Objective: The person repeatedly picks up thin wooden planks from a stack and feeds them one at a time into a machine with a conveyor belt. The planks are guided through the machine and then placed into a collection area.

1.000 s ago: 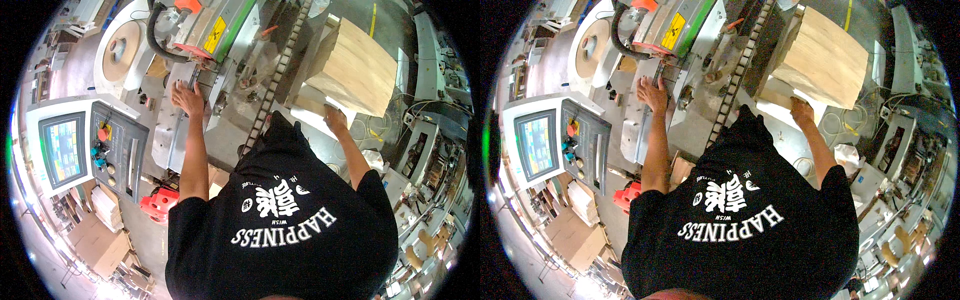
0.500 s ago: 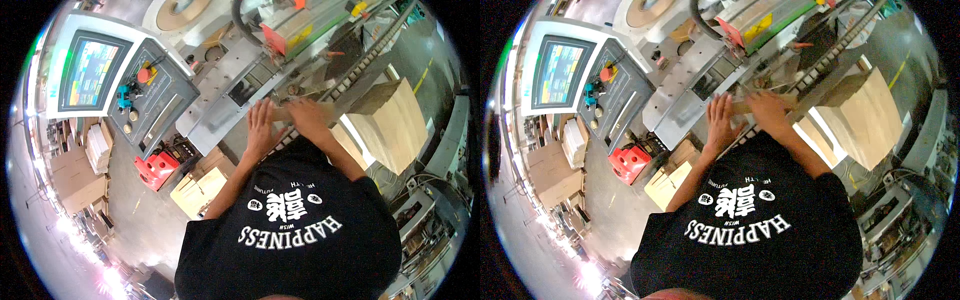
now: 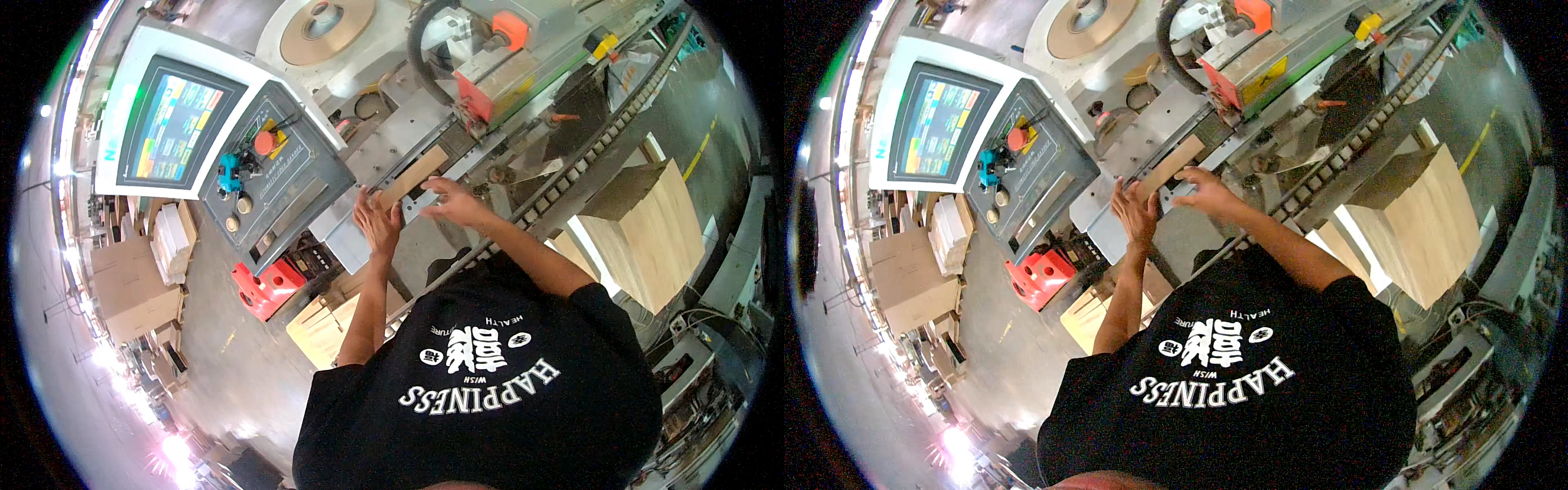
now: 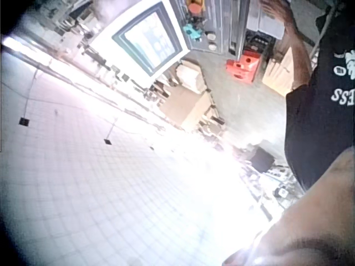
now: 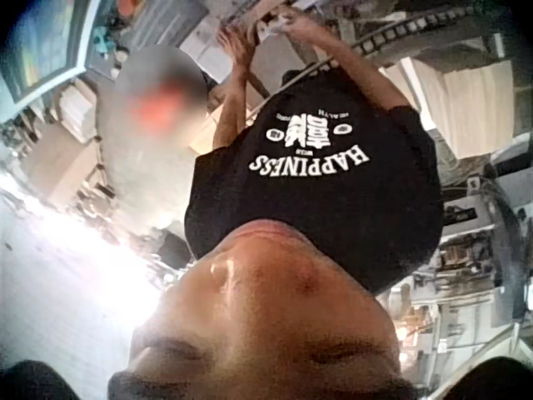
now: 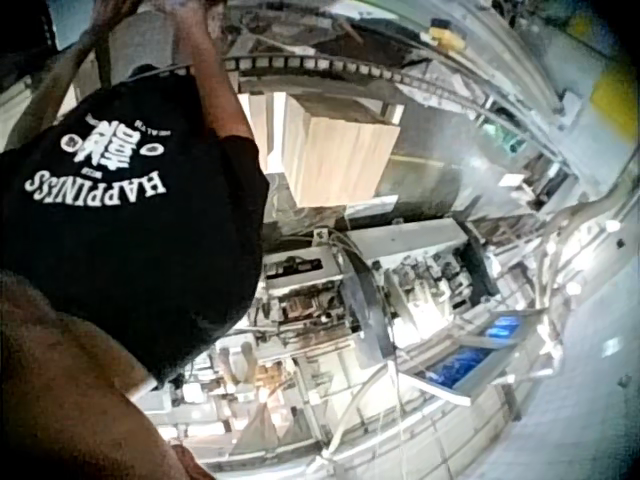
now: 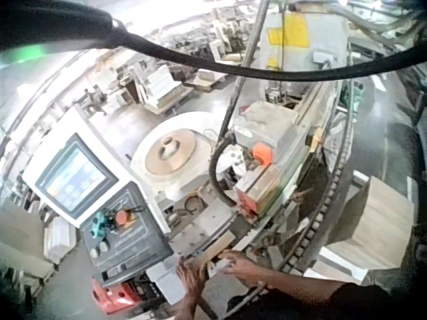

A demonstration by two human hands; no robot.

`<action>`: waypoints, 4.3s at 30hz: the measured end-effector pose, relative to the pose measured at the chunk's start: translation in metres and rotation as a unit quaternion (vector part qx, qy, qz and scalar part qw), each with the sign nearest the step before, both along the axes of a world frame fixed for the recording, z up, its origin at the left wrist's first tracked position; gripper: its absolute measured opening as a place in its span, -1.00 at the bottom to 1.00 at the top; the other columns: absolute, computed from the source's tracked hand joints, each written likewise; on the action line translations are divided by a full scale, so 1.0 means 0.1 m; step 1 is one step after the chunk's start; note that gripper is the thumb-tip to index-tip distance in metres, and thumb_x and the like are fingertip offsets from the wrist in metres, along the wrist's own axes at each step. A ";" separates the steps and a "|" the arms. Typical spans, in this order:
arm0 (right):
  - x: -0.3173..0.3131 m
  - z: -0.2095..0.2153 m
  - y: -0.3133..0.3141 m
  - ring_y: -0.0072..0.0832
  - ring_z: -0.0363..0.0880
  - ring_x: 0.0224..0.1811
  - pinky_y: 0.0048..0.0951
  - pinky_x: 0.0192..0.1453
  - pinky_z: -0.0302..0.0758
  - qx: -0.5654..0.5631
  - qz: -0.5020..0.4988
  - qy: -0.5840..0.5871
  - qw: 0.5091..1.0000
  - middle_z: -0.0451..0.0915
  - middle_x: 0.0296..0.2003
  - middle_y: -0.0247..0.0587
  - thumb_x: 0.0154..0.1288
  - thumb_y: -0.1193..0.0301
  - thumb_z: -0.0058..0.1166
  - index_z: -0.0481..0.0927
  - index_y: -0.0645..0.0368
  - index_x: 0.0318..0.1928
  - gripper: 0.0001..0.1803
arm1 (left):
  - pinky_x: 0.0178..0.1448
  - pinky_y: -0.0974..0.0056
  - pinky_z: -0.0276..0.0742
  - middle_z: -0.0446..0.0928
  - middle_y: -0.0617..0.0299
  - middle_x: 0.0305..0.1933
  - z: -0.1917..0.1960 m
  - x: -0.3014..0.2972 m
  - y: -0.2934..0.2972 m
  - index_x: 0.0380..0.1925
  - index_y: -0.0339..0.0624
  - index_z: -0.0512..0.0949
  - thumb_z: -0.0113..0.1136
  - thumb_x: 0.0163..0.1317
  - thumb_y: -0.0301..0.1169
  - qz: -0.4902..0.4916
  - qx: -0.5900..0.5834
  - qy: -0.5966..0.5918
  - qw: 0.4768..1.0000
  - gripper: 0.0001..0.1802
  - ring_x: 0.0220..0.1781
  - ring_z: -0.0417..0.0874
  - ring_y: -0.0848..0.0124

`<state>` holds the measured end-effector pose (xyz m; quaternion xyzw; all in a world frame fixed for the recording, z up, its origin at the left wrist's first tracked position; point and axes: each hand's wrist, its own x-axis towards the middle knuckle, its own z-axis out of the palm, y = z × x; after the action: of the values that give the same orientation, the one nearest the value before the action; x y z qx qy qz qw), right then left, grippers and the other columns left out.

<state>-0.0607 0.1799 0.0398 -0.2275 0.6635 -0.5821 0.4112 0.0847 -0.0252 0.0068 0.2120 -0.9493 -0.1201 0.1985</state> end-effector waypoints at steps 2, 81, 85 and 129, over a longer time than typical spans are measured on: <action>0.04 -0.14 -0.22 -0.07 0.25 0.64 -0.07 0.63 0.31 -0.037 -0.029 -0.115 0.992 0.34 0.54 0.07 0.26 0.03 0.54 0.49 0.03 0.49 -0.13 | 0.60 -0.28 0.11 0.24 -0.07 0.60 -0.04 -0.11 -0.05 0.34 -0.03 0.48 0.52 0.24 -0.06 0.031 -0.007 0.021 0.999 -0.27 0.58 0.25 -0.15; -0.02 0.99 0.93 0.03 0.46 0.39 0.03 0.49 0.43 0.183 -0.029 0.493 0.850 0.51 0.32 0.00 0.18 0.34 0.44 0.57 0.11 0.32 -0.33 | 0.49 -0.13 0.26 0.60 0.11 0.23 0.35 -0.14 0.68 0.35 -0.03 0.55 0.56 0.17 -0.22 -0.132 0.102 -0.039 0.985 -0.28 0.32 0.56 0.06; -0.06 0.34 0.73 -0.07 0.53 0.34 -0.07 0.48 0.44 0.112 0.002 0.321 0.940 0.54 0.26 -0.04 0.28 0.17 0.48 0.57 0.13 0.32 -0.33 | 0.57 -0.17 0.11 0.44 0.08 0.46 0.12 0.22 0.21 0.36 0.02 0.52 0.52 0.26 -0.15 -0.016 0.055 -0.056 0.997 -0.32 0.50 0.40 0.02; -0.25 0.08 0.56 -0.39 0.68 -0.03 -0.24 0.21 0.59 -0.047 -0.232 -0.017 0.972 0.70 -0.12 -0.21 0.52 0.15 0.31 0.68 0.25 0.08 -0.59 | 0.63 -0.30 -0.07 0.10 0.07 0.72 -0.08 -1.29 0.39 0.38 -0.05 0.41 0.62 0.08 0.14 0.053 -0.016 0.029 0.998 -0.03 0.73 0.06 -0.02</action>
<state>-0.0854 0.2362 0.0478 -0.0770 0.6633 -0.6956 0.2651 -0.0445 0.0143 -0.0009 0.2556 -0.9322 -0.1000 0.2359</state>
